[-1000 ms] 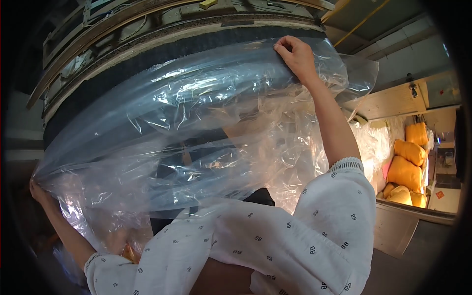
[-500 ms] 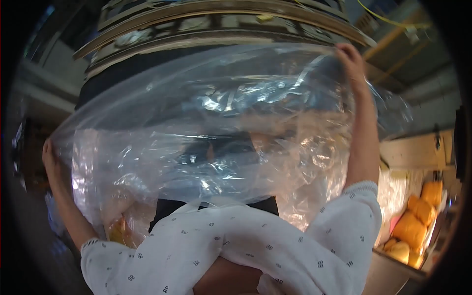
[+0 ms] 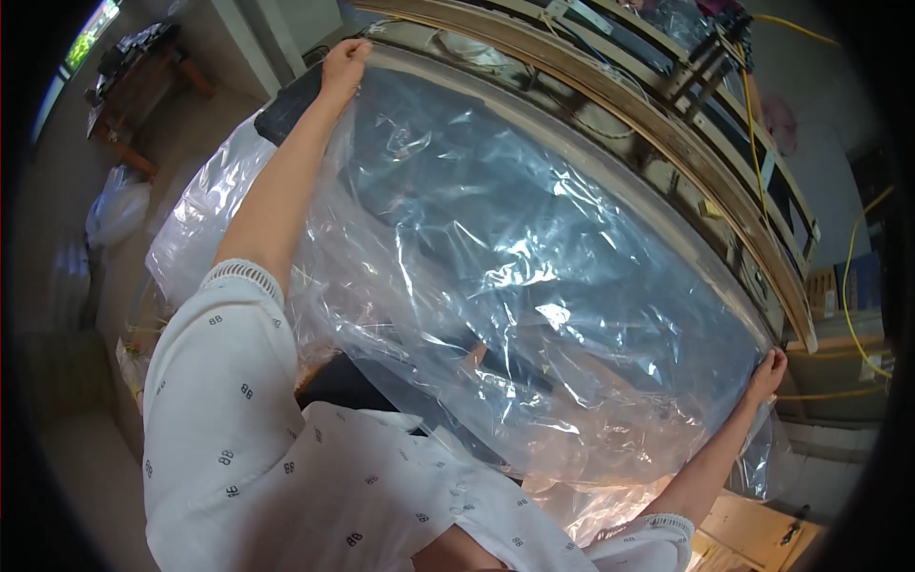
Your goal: Wrapping a large rectangular foam mattress or block with plastic sheeting.
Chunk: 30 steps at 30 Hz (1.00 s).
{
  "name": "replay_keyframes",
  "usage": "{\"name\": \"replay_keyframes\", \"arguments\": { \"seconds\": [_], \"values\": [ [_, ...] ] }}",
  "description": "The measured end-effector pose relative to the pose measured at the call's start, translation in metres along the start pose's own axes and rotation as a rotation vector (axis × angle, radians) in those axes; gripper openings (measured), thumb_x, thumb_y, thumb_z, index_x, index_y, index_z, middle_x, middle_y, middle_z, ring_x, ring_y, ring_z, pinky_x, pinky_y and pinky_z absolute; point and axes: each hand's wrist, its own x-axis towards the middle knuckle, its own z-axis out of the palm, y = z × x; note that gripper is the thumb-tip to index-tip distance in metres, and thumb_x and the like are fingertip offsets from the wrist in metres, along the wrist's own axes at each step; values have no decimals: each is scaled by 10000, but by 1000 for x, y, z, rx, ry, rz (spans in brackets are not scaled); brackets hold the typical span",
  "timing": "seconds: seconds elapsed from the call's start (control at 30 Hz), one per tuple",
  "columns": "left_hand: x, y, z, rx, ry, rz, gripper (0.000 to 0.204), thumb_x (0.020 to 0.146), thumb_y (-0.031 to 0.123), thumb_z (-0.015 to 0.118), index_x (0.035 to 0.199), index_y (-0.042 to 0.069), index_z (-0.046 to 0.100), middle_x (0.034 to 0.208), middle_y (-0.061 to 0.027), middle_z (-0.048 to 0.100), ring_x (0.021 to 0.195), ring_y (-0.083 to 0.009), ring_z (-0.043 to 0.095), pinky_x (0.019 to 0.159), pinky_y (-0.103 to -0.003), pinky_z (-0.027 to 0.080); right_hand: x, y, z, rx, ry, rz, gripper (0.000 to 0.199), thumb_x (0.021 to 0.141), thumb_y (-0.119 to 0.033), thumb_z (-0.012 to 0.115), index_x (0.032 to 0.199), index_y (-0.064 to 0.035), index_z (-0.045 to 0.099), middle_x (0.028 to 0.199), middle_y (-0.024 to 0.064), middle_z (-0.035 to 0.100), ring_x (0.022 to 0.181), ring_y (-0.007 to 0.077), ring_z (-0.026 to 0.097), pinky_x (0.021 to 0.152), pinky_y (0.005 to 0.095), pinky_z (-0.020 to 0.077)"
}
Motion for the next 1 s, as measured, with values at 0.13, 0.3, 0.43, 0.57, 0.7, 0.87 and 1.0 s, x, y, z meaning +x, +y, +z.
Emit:
{"name": "replay_keyframes", "arguments": {
  "seconds": [0.13, 0.3, 0.43, 0.57, 0.7, 0.87, 1.0],
  "values": [
    [9, 8, 24, 37, -28, -48, 259, 773, 270, 621, 903, 51, 672, 790, -67, 650, 756, -163, 602, 715, -280, 451, 20, 8, 0, -179, -18, -35, 222, 864, -182, 532, 956, 20, 538, 901, 78, 559, 838, 178, 509, 797, 279, 402],
    [13, 14, 28, 97, -56, -55, 293, 738, 287, 639, 910, 51, 669, 794, -67, 642, 756, -176, 595, 720, -292, 451, 23, 1, 12, -170, -18, -2, 252, 850, -208, 540, 931, 29, 520, 885, 93, 543, 822, 207, 493, 797, 296, 396],
    [27, -8, 30, 178, 44, -43, 331, 666, 311, 691, 865, 52, 645, 841, -72, 596, 827, -198, 560, 751, -296, 434, 30, -4, 23, -259, 136, -168, 308, 815, -233, 578, 890, 52, 491, 822, 109, 501, 765, 221, 449, 776, 306, 392],
    [25, -11, 42, 238, 108, -74, 323, 685, 269, 689, 878, 34, 579, 896, -98, 554, 835, -206, 557, 716, -307, 440, 38, 23, 0, -355, 165, -155, 333, 794, -242, 599, 837, 70, 491, 783, 125, 491, 734, 233, 444, 764, 330, 397],
    [38, -27, 13, -311, -27, -376, 215, 787, 156, 593, 924, 5, 526, 923, -118, 536, 799, -194, 580, 642, -283, 470, 41, 4, 12, -268, 91, -5, 288, 819, -183, 550, 867, 101, 535, 848, 165, 544, 767, 251, 490, 764, 355, 407],
    [24, 1, -6, -571, 260, -398, 236, 874, 93, 442, 1051, -62, 438, 970, -152, 527, 860, -214, 576, 745, -323, 517, 37, -9, 13, -102, 149, 86, 335, 875, -168, 452, 977, 137, 546, 986, 182, 578, 865, 249, 530, 791, 357, 419],
    [28, 12, -2, -252, 182, -346, 274, 890, 204, 442, 1004, -27, 536, 918, -116, 560, 841, -198, 583, 691, -305, 477, 39, 16, 3, 77, 60, -20, 334, 873, -150, 440, 1044, 99, 582, 1041, 181, 601, 942, 255, 561, 850, 347, 424]
  ]
}}
